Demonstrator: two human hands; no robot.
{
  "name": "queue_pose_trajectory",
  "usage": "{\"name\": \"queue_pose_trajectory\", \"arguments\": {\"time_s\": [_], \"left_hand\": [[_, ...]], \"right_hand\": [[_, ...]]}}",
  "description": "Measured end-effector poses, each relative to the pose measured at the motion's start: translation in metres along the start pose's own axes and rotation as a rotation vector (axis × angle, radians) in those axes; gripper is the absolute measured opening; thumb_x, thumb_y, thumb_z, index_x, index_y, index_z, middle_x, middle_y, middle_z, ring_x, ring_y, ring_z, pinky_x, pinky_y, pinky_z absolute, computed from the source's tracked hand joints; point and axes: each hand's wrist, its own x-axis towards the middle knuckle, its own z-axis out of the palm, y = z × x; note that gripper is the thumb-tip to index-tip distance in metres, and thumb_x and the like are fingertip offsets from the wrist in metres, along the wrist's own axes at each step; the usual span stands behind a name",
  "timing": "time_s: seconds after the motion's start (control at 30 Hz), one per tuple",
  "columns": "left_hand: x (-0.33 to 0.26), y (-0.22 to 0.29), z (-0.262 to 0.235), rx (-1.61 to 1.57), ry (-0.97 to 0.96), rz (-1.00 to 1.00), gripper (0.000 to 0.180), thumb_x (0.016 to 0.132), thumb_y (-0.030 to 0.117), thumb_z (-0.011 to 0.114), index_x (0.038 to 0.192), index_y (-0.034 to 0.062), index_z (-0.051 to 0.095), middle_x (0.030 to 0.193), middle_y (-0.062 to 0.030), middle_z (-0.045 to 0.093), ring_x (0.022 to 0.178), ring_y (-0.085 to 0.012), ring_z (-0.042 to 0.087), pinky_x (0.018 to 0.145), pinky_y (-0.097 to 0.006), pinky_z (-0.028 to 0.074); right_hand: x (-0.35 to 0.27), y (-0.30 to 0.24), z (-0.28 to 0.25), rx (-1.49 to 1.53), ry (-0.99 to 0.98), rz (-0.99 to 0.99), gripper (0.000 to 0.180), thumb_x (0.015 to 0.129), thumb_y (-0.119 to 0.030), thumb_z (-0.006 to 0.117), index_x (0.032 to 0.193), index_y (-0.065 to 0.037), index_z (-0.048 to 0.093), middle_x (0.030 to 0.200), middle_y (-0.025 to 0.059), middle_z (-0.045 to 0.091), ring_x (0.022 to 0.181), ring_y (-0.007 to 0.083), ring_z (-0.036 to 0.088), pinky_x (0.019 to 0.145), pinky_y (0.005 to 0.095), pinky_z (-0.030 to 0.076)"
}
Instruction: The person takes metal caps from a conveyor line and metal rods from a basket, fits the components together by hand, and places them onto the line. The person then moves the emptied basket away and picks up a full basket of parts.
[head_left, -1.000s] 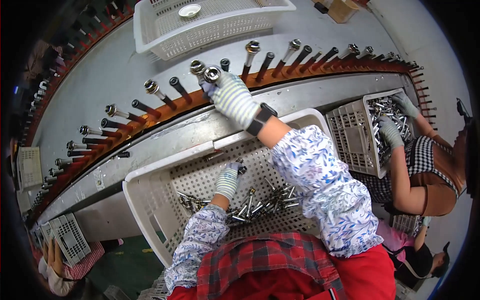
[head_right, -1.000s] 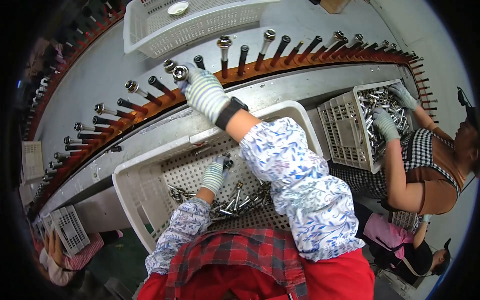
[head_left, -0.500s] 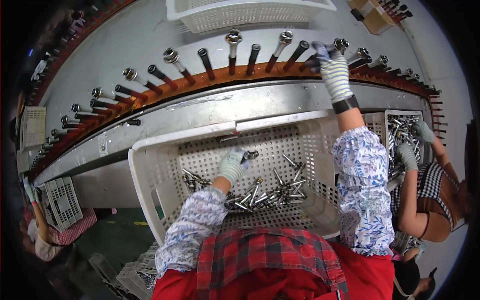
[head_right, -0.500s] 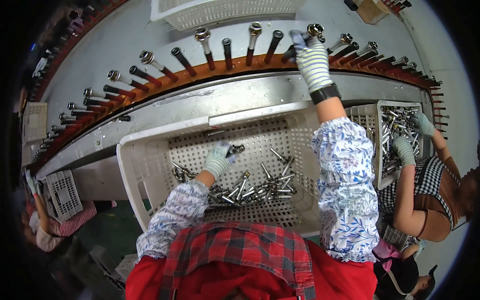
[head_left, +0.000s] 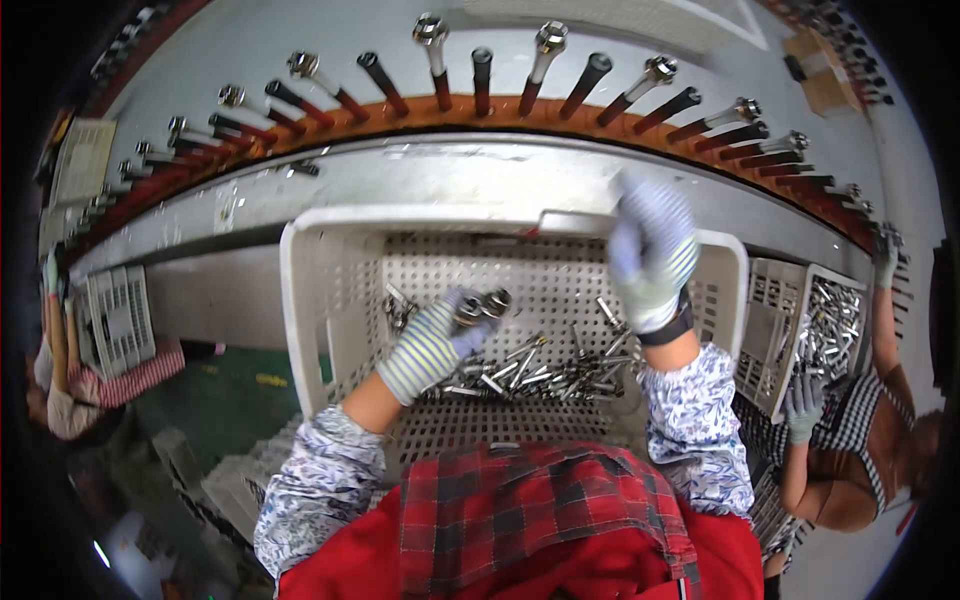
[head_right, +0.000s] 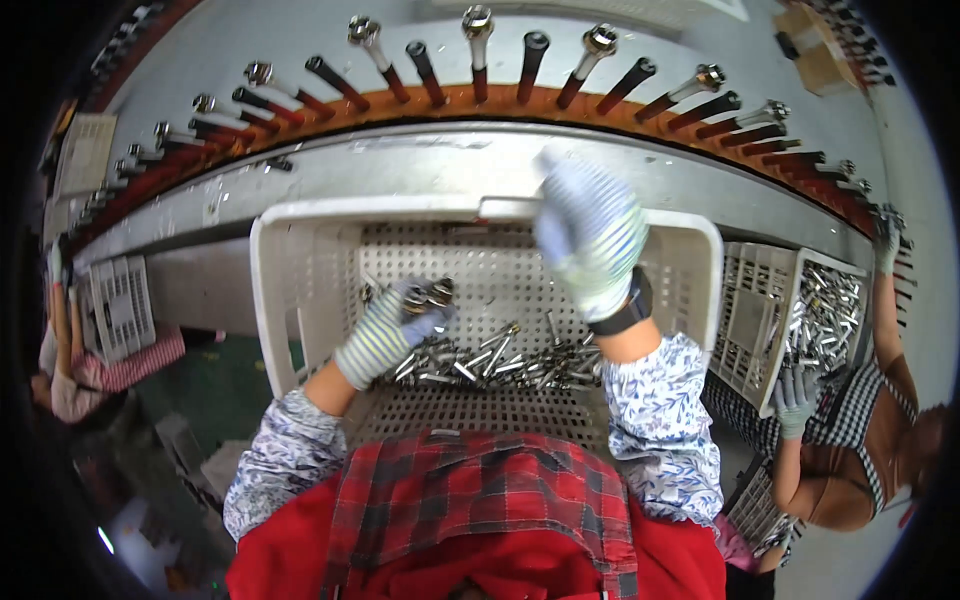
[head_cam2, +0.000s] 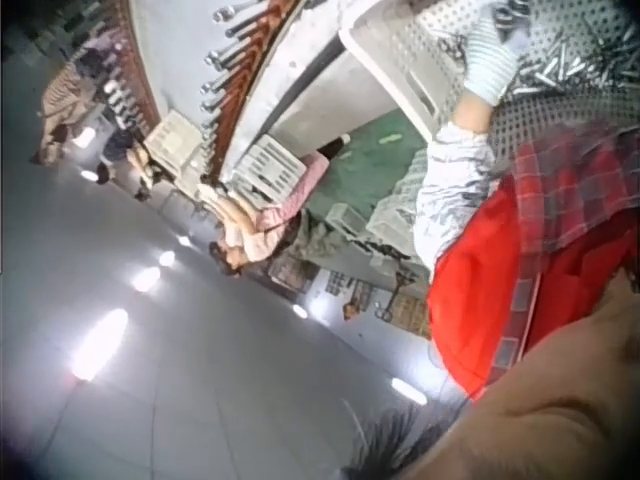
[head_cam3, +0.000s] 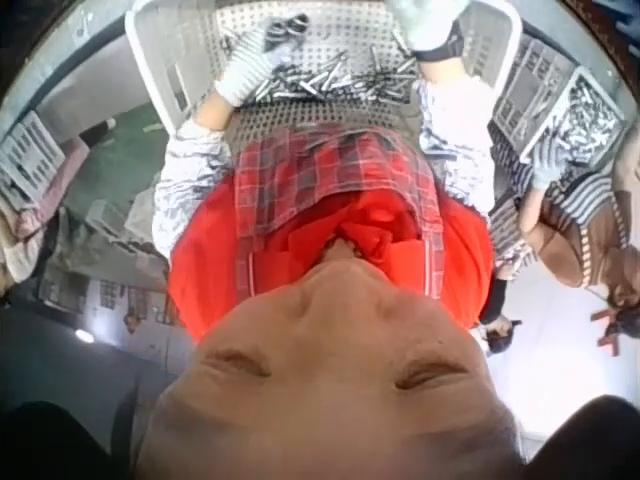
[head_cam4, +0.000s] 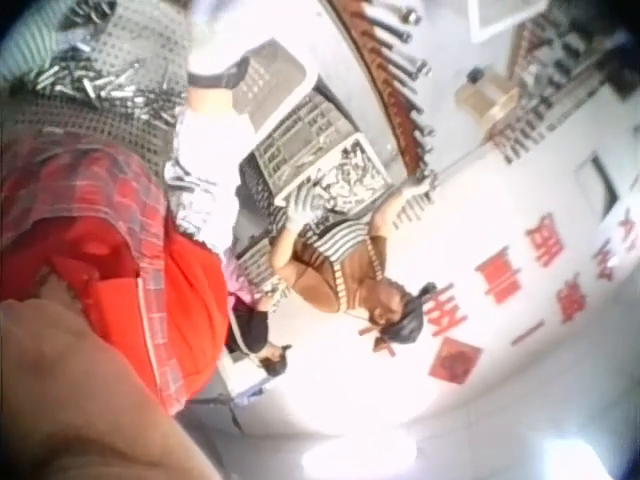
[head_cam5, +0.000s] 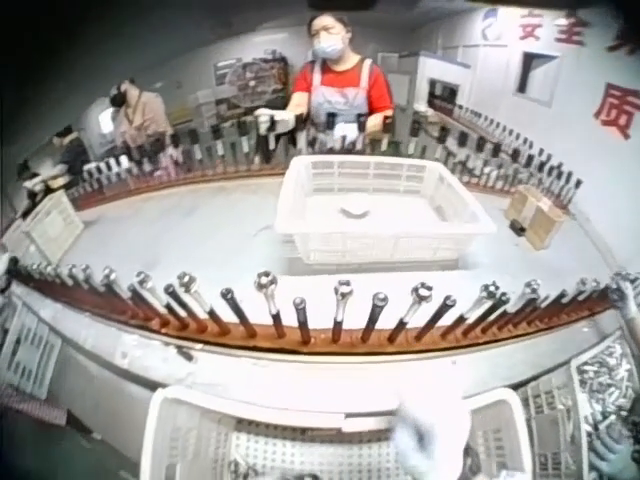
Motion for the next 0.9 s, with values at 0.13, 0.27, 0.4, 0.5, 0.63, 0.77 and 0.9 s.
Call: {"name": "queue_pose_trajectory", "arguments": {"time_s": [0.13,0.27,0.4,0.5,0.63,0.77,0.9], "left_hand": [[-0.018,-0.010,-0.061,0.427,0.323,0.037,0.036,0.076,0.014,0.063,0.108,0.0037,0.051,0.093,-0.0194,0.062,0.084,-0.0321,0.061,0.076,-0.037,0.049],[-0.003,-0.044,-0.055,0.780,0.448,-0.015,0.039,0.075,0.014,0.061,0.113,0.0079,0.051,0.103,-0.0208,0.061,0.093,-0.0356,0.059,0.083,-0.040,0.047],[0.035,-0.078,-0.065,1.378,0.254,0.000,0.019,0.076,0.009,0.056,0.095,0.0100,0.059,0.095,-0.0132,0.062,0.090,-0.0284,0.060,0.080,-0.040,0.046],[0.036,-0.111,-0.070,1.592,0.170,0.087,0.016,0.078,0.011,0.049,0.089,0.0135,0.061,0.091,-0.0074,0.063,0.089,-0.0207,0.061,0.078,-0.036,0.046],[0.052,-0.112,-0.061,1.707,0.054,0.115,0.018,0.079,0.012,0.049,0.092,0.0133,0.060,0.092,-0.0069,0.063,0.089,-0.0216,0.061,0.078,-0.035,0.046],[0.062,-0.093,-0.044,1.775,-0.213,-0.041,0.019,0.082,0.013,0.048,0.097,0.0135,0.060,0.095,-0.0072,0.064,0.092,-0.0215,0.061,0.079,-0.036,0.046],[0.057,-0.079,-0.015,1.817,-0.250,0.013,0.019,0.083,0.017,0.051,0.099,0.0157,0.061,0.098,-0.0068,0.065,0.093,-0.0219,0.062,0.077,-0.037,0.048]], "right_hand": [[-0.060,-0.021,0.069,-0.337,-0.828,-0.368,0.026,0.082,-0.012,0.051,0.107,-0.005,0.052,0.093,0.0124,0.059,0.068,0.0219,0.062,0.054,0.0328,0.049],[-0.106,0.033,0.143,-0.416,-1.029,-0.082,0.024,0.087,-0.009,0.042,0.104,-0.003,0.058,0.097,0.0194,0.063,0.076,0.0290,0.064,0.063,0.0384,0.051],[-0.121,0.058,0.185,-0.452,-1.114,0.092,0.029,0.085,-0.011,0.040,0.099,0.002,0.062,0.097,0.0203,0.063,0.085,0.0338,0.063,0.075,0.0413,0.051],[-0.116,0.044,0.175,-0.346,-1.131,0.176,0.025,0.083,-0.013,0.044,0.089,-0.003,0.066,0.088,0.0192,0.065,0.080,0.0317,0.065,0.070,0.0439,0.052],[-0.123,0.064,0.136,-0.413,-1.166,0.238,0.023,0.086,-0.013,0.045,0.096,-0.007,0.065,0.091,0.0121,0.066,0.083,0.0291,0.065,0.068,0.0396,0.052],[-0.121,0.059,0.064,-0.325,-1.066,0.343,0.020,0.084,-0.008,0.048,0.100,-0.002,0.058,0.092,0.0162,0.064,0.087,0.0299,0.063,0.074,0.0396,0.050],[-0.114,0.053,0.007,-0.180,-0.917,0.531,0.021,0.081,-0.012,0.053,0.097,0.002,0.053,0.085,0.0229,0.062,0.082,0.0362,0.062,0.072,0.0430,0.049]]}}
